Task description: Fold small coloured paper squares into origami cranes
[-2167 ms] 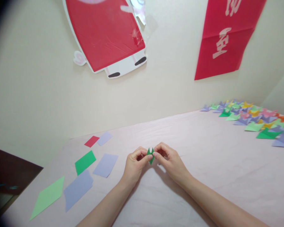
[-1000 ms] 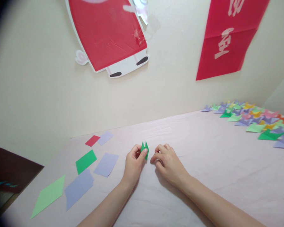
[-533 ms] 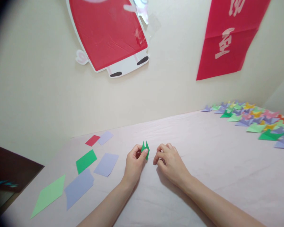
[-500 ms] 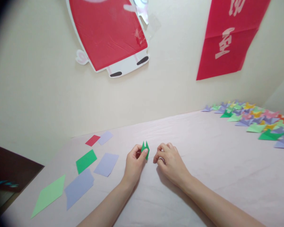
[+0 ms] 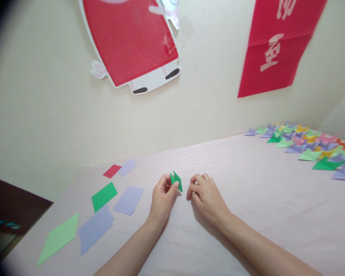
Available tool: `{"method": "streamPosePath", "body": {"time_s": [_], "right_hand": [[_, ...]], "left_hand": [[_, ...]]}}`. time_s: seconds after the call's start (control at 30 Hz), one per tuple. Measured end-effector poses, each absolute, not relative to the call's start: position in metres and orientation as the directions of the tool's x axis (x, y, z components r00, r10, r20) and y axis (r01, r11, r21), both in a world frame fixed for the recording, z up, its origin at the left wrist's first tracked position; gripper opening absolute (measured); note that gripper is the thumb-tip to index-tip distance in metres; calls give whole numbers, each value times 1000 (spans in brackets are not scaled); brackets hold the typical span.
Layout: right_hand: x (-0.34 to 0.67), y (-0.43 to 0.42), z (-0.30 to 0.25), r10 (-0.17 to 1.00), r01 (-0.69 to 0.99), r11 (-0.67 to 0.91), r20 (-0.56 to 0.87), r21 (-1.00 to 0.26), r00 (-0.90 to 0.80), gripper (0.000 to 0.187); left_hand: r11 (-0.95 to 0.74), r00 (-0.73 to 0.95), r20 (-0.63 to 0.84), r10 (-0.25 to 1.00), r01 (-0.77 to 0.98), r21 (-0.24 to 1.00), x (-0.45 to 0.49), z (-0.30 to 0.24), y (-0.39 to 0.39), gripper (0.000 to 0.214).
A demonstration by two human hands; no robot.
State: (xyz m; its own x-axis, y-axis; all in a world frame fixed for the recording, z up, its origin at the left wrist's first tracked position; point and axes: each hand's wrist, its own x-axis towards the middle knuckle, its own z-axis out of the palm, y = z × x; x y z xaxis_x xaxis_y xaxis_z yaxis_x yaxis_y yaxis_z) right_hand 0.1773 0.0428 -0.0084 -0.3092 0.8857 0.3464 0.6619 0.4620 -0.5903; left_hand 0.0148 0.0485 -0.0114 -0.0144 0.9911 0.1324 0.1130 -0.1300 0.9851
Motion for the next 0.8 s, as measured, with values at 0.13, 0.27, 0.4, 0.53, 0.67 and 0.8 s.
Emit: {"method": "streamPosePath", "body": {"time_s": [0.13, 0.27, 0.4, 0.53, 0.67, 0.8], "right_hand": [[179, 43, -9, 902, 572, 431, 361, -698, -238, 19], [179, 44, -10, 911, 452, 413, 358, -790, -206, 11], [179, 44, -6, 934, 370, 356, 311, -858, -177, 22], [181, 46, -5, 951, 296, 300, 261, -907, -166, 24], [182, 48, -7, 959, 257, 274, 243, -927, -148, 23], [182, 48, -8, 959, 258, 275, 244, -926, -143, 21]], "left_hand": [[-162, 32, 159, 987, 150, 975, 15, -13, 48, 14], [-211, 91, 195, 976, 217, 953, 16, -13, 47, 19], [-183, 84, 170, 982, 180, 967, 16, -14, 49, 18], [-172, 81, 161, 984, 158, 972, 16, -13, 49, 16], [-209, 108, 190, 976, 199, 958, 17, -8, 48, 12], [-191, 104, 176, 979, 166, 967, 17, -8, 48, 10]]}}
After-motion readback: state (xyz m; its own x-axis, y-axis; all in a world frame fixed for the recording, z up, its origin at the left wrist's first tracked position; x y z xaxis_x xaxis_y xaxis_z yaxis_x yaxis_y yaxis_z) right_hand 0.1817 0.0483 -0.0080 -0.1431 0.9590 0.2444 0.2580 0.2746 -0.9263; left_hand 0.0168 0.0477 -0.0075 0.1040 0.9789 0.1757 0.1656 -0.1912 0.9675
